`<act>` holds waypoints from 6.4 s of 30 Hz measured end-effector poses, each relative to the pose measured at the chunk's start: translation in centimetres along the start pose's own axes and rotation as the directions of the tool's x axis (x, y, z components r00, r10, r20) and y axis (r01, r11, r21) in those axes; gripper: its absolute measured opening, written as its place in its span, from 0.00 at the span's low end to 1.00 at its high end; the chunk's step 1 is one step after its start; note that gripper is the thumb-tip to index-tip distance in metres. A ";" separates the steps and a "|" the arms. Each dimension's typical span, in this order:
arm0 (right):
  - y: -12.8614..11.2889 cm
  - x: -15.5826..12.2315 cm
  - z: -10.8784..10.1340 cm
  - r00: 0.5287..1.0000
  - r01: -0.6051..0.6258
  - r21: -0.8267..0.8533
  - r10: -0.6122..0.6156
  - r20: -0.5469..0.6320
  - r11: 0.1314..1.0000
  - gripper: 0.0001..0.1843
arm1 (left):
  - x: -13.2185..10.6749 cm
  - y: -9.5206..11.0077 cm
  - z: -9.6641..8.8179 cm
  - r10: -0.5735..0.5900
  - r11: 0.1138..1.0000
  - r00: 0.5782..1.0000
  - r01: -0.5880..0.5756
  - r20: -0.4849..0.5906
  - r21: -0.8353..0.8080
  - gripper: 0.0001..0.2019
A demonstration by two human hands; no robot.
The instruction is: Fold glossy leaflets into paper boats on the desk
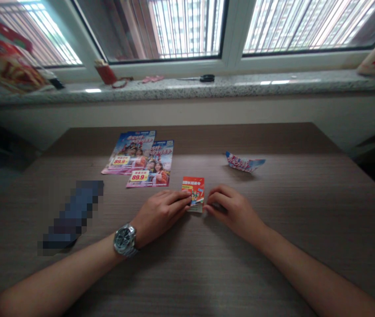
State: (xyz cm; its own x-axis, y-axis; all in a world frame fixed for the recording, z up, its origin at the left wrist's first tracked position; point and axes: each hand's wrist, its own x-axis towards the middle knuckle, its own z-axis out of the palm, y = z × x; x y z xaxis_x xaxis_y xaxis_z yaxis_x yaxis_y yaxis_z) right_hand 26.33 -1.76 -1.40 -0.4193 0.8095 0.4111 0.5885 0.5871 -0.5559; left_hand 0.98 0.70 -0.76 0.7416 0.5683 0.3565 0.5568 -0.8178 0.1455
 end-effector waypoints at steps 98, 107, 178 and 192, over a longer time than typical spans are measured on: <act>2.1 -0.2 -2.3 0.980 0.076 0.038 -0.082 0.184 0.996 0.09 | -0.9 -1.4 -0.9 0.173 0.977 0.970 -0.148 0.168 -0.154 0.20; 1.6 0.3 -1.3 0.995 0.016 -0.005 -0.016 0.102 1.000 0.12 | -0.8 -1.1 -0.8 0.207 0.969 0.961 -0.175 0.186 -0.176 0.21; 0.9 -0.3 -0.1 0.939 0.206 -0.181 -0.142 0.313 0.962 0.26 | -0.7 -0.7 -1.2 0.127 0.983 0.966 -0.092 0.226 -0.158 0.22; 1.1 -0.3 0.1 0.943 0.174 -0.166 -0.115 0.311 0.971 0.27 | -0.8 -0.7 -0.9 0.139 0.982 0.965 -0.107 0.223 -0.154 0.23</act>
State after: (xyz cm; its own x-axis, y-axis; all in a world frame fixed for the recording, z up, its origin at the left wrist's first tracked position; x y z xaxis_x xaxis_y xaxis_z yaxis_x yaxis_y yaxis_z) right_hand 27.05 -1.36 -2.19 -0.6786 0.6986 0.2268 0.6135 0.7089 -0.3481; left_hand -0.32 0.76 -0.28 0.8765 0.4544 0.1587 0.4105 -0.8779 0.2467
